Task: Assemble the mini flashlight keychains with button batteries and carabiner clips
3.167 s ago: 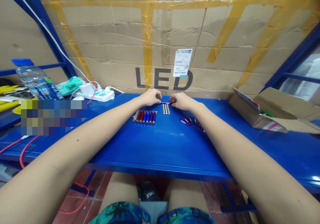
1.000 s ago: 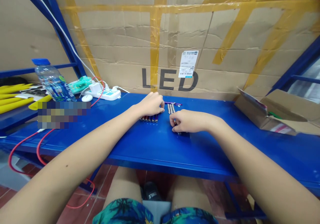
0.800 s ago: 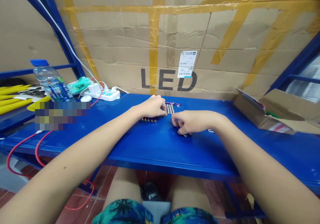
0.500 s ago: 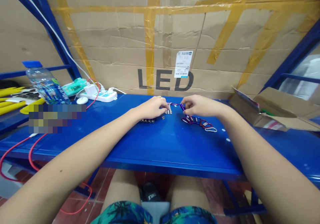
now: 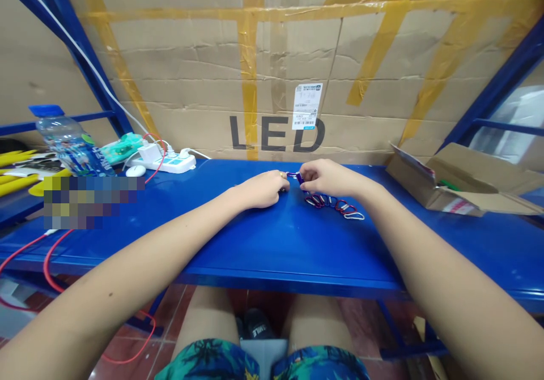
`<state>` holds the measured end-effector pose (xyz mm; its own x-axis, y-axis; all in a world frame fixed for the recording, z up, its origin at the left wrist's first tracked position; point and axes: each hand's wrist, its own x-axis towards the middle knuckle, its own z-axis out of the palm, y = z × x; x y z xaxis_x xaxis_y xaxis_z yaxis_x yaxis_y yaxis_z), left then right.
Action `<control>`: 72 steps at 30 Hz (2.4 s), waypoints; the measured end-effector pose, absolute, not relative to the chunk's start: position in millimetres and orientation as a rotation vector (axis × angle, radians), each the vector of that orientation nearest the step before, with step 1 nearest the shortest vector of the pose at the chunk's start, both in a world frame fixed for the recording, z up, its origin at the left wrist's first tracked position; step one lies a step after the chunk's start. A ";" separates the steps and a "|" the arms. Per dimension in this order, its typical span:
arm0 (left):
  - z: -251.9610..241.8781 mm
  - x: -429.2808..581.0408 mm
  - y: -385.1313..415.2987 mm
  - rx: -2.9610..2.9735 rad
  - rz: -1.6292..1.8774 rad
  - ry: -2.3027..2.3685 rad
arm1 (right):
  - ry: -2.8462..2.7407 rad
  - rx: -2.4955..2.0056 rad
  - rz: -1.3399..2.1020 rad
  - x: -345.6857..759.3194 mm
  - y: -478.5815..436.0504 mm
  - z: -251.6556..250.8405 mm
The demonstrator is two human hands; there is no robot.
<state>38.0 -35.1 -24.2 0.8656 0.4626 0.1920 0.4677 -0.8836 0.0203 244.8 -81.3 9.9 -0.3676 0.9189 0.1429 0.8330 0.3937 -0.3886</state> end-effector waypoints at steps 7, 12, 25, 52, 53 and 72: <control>-23.0 37.3 -39.7 -3.133 -0.302 -0.736 | -2.341 -1.539 0.368 246.1 -82.4 11.6; -19.8 37.1 -45.5 -3.042 -0.409 -0.745 | -2.284 -1.551 0.422 250.9 -80.8 14.1; -22.2 42.9 -47.7 -2.908 -0.392 -1.200 | -2.176 -1.477 0.172 262.3 -74.8 -0.5; -12.0 31.4 -48.0 -2.943 -1.247 -0.632 | -2.239 -1.178 0.353 236.8 -82.1 -11.1; -12.2 30.8 -47.3 -2.942 -1.225 -0.592 | -2.238 -1.175 0.350 237.3 -81.2 -12.1; -16.2 25.4 -43.0 -2.823 -1.047 -0.680 | -2.158 -1.177 0.388 248.2 -69.0 -19.3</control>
